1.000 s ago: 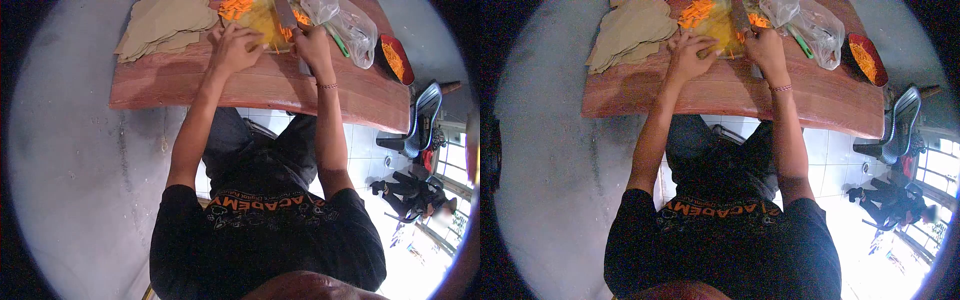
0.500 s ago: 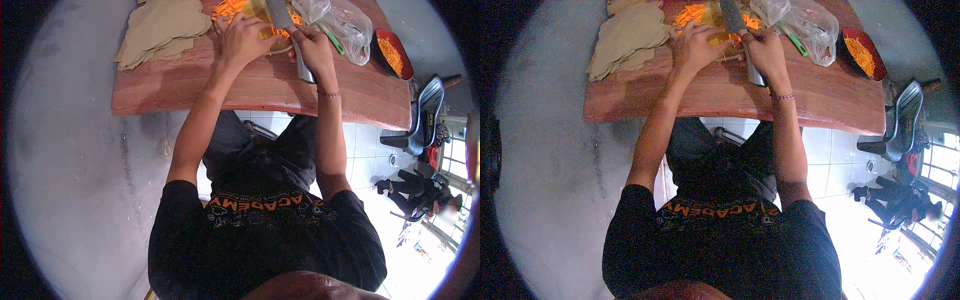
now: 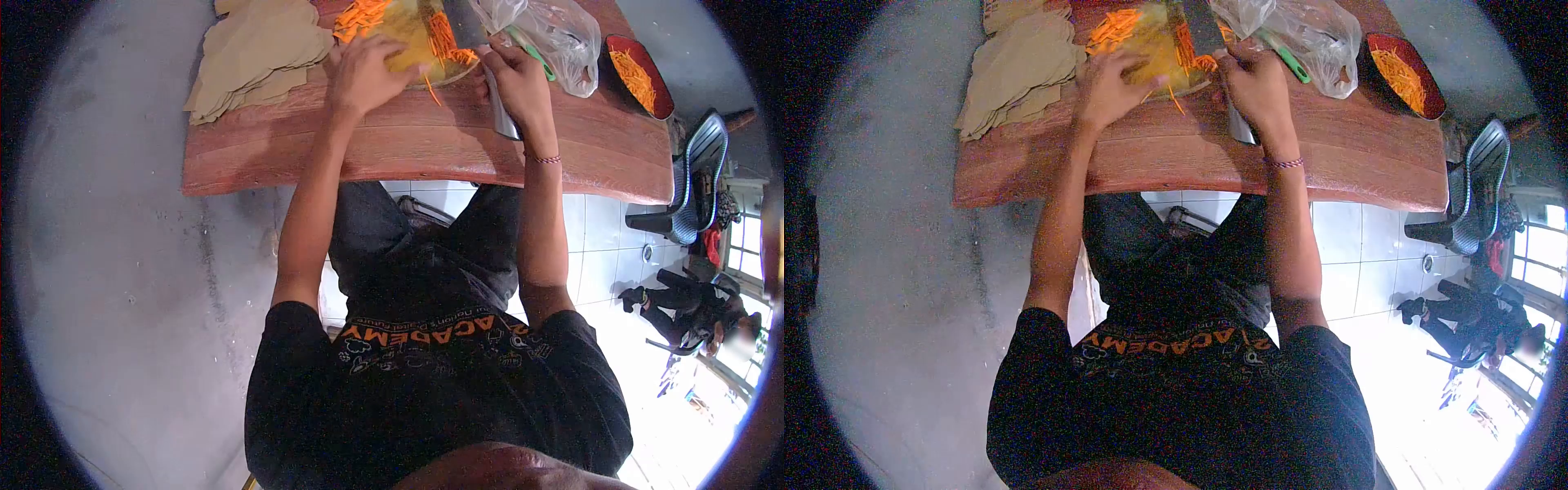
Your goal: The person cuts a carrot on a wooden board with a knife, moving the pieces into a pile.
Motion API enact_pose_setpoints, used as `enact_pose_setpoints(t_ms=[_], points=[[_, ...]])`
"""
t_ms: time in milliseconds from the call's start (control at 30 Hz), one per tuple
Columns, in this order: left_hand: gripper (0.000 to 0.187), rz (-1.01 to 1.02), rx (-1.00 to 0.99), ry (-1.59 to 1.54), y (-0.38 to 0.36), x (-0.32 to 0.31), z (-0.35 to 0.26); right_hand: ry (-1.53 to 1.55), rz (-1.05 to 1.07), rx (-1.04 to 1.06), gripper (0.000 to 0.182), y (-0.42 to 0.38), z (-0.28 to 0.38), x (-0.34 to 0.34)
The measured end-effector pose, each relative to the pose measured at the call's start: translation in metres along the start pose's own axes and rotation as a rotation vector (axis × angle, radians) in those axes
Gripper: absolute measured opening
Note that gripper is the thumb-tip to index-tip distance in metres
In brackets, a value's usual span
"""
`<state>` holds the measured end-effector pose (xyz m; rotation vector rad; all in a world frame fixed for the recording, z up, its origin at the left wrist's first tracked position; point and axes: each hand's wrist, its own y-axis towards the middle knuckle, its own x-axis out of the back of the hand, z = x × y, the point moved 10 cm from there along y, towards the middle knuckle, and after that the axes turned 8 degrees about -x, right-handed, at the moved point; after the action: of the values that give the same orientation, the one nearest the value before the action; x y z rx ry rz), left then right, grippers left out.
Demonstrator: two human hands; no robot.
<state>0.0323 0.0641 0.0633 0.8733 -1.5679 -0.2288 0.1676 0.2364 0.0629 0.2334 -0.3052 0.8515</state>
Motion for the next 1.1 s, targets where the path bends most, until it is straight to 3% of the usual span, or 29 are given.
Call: enact_pose_setpoints(t_ms=[100, 200, 367, 667, 767, 867, 1100], points=[[0.059, 0.109, 0.023, 0.046, -0.023, 0.003, -0.014, 0.011, -0.01, -0.101, 0.029, -0.007, -0.01, 0.005], [0.056, 0.019, -0.061, 0.048, -0.023, 0.009, -0.041, 0.032, -0.042, -0.108, 0.029, -0.012, -0.012, 0.007], [0.03, 0.041, -0.038, -0.23, -0.018, -0.01, -0.037, 0.016, 0.03, -0.207, 0.032, -0.028, -0.006, 0.004], [0.017, 0.134, 0.026, -0.378, -0.015, -0.009, -0.036, 0.01, 0.03, -0.171, 0.032, -0.026, -0.014, -0.001], [0.02, 0.17, -0.039, -0.33, -0.011, -0.021, -0.027, -0.001, 0.022, -0.106, 0.031, -0.024, -0.01, -0.001], [0.021, 0.085, -0.19, -0.249, -0.003, -0.023, -0.033, 0.042, 0.064, -0.18, 0.031, -0.023, -0.013, -0.003], [0.018, -0.044, -0.239, -0.192, 0.023, -0.019, -0.032, 0.024, -0.043, -0.061, 0.027, -0.019, -0.014, 0.012]])
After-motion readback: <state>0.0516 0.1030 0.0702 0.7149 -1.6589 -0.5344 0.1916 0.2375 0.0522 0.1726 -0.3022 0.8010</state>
